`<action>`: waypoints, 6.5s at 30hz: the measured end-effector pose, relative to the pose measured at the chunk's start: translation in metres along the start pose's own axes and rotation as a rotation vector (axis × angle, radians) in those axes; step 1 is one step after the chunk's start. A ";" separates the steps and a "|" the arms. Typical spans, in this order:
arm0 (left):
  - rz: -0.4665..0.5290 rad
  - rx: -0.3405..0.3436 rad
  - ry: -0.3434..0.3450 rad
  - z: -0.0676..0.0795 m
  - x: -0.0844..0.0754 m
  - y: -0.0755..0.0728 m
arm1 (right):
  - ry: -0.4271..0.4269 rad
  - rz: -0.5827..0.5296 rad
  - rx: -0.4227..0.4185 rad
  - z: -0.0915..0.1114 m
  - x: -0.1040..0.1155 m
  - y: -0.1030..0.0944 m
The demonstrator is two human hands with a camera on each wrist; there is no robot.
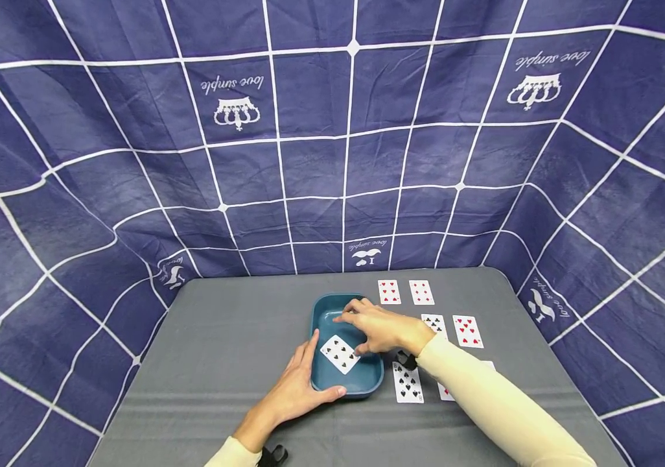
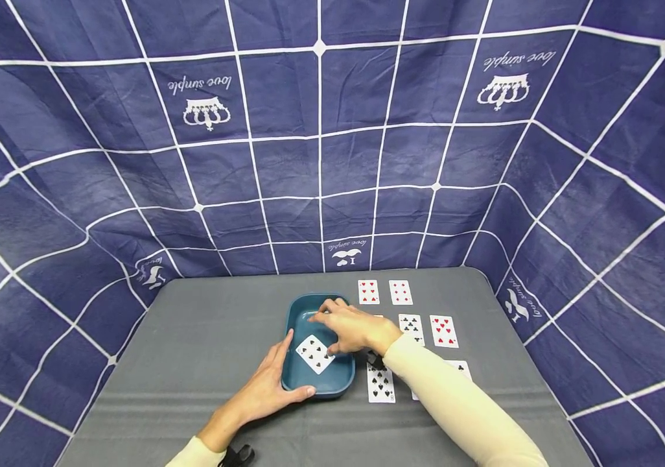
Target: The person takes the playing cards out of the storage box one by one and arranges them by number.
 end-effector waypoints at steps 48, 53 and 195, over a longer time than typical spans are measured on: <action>-0.024 -0.010 0.016 -0.002 0.001 -0.002 | 0.017 0.155 0.229 -0.045 0.009 0.034; -0.023 -0.014 0.016 -0.002 0.001 -0.002 | 0.018 0.169 0.221 -0.046 0.010 0.035; 0.006 -0.049 -0.001 -0.001 0.005 0.002 | 0.382 -0.042 -0.488 0.175 -0.236 0.031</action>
Point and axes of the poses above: each hand's wrist, its own z-axis away from the middle knuckle, its own y-axis out of the palm, x = y × z, the point moved 2 cm from there along -z, towards the middle knuckle, and after that the axes turned 9 degrees about -y, right-handed, at the moved point
